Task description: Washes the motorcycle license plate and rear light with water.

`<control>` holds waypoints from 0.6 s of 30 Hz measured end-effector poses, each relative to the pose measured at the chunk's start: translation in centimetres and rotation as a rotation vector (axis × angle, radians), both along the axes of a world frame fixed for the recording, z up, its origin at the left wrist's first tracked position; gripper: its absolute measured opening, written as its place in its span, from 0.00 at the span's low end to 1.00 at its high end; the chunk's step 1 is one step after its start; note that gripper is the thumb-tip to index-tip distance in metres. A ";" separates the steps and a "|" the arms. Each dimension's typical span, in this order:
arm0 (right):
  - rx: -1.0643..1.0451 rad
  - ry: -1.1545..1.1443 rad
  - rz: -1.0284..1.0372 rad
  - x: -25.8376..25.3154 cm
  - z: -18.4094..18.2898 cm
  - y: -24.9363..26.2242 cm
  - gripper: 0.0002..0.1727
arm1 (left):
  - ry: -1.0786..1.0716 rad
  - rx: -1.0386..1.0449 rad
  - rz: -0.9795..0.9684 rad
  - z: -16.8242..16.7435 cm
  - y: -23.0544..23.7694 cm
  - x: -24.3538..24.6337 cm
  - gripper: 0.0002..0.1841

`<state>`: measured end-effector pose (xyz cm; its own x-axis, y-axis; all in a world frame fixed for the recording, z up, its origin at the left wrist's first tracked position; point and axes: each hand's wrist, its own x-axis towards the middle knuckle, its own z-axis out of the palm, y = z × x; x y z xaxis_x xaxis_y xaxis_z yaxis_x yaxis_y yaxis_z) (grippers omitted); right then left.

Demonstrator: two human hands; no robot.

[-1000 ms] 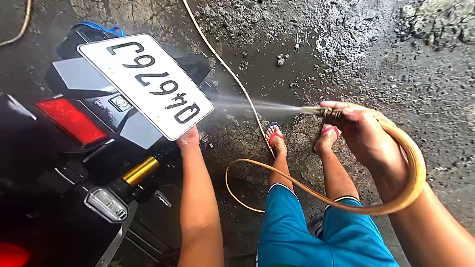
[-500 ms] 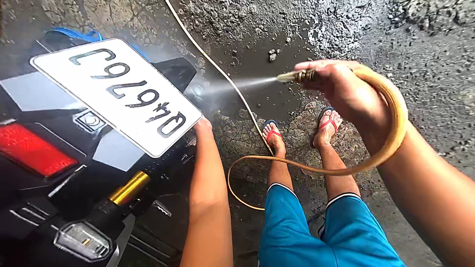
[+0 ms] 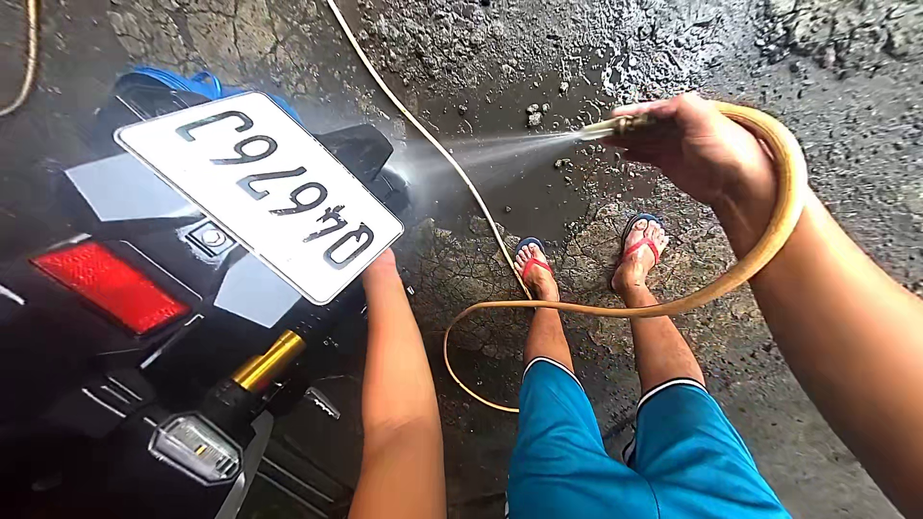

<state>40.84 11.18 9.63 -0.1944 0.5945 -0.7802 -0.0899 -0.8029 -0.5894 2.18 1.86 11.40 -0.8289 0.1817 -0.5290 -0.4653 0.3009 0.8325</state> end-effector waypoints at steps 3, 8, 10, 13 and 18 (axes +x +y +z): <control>-0.087 -0.051 -0.082 1.6 -1.2 -0.5 0.23 | 0.044 -0.101 -0.081 2.1 2.5 4.0 0.27; 0.128 0.146 0.062 -3.8 1.3 -0.3 0.25 | 0.044 -0.176 -0.124 -1.8 2.5 3.6 0.28; 0.224 0.231 0.121 -5.9 2.3 0.1 0.26 | 0.084 -0.165 -0.222 -7.7 -0.1 0.6 0.32; 0.288 0.260 0.155 -5.8 2.7 0.0 0.27 | -0.103 -0.265 -0.324 -12.8 -2.1 -2.9 0.47; 0.196 0.041 0.117 -0.3 2.3 -3.2 0.27 | -0.028 0.050 -0.109 -7.3 -4.4 -3.2 0.31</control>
<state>40.59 7.99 11.88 -0.3003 0.7051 -0.6424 -0.0296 -0.6800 -0.7326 -1.03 -2.51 4.09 -0.7878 0.2971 -0.5396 -0.4553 0.3091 0.8349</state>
